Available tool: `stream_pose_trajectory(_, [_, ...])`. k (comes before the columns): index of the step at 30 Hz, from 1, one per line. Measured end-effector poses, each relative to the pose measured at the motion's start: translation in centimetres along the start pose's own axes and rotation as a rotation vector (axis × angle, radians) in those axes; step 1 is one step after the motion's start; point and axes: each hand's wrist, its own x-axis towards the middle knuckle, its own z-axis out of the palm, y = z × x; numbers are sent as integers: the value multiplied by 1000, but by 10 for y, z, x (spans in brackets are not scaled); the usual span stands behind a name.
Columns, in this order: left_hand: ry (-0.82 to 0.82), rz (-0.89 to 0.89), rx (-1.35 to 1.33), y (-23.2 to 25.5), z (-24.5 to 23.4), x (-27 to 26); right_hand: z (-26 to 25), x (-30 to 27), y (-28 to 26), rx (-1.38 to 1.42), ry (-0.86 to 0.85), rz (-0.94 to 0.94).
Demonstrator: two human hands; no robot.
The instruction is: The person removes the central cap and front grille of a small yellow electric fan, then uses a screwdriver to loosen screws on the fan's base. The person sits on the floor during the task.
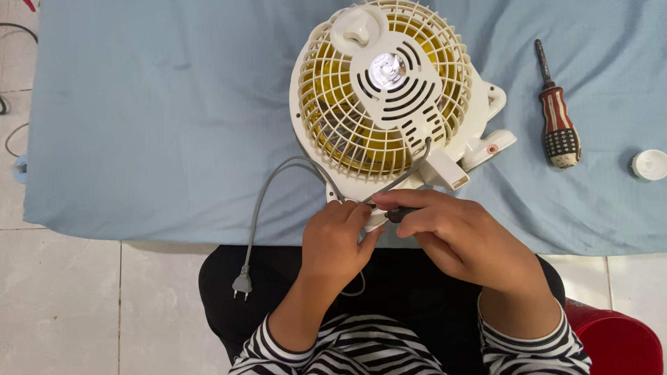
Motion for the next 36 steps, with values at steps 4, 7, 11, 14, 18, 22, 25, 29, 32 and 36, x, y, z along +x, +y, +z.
stream_pose_trajectory(4, [-7, -9, 0, -2, 2, -1, 0, 0, -2, 21, -38, 43])
stream_pose_trajectory(7, [-5, 1, 5, -4, 2, -1, 0, 1, -4, 45, -56, 57])
stream_pose_trajectory(11, [17, 33, 36, -4, 2, -2, 5, 8, 0, 33, -43, 6])
stream_pose_trajectory(14, [-34, -30, 46, -2, 3, -1, 8, 10, 1, -33, 15, -51])
stream_pose_trajectory(18, [-14, -4, 26, -1, 0, -2, 9, 11, -2, -167, 23, -19])
stream_pose_trajectory(22, [16, 1, 18, 2, -2, -3, 6, 6, -8, -189, 53, 15])
stream_pose_trajectory(25, [14, 37, -1, 4, -12, -5, 3, 2, -14, -96, 69, 44])
stream_pose_trajectory(29, [96, 101, -19, 9, -21, -6, 1, -2, -17, -53, 35, 97])
stream_pose_trajectory(32, [157, 198, -140, 11, -21, -5, 6, -2, -17, 121, 57, 97])
stream_pose_trajectory(36, [92, 245, -369, 10, -8, -2, 16, -5, -20, -43, 136, -69])
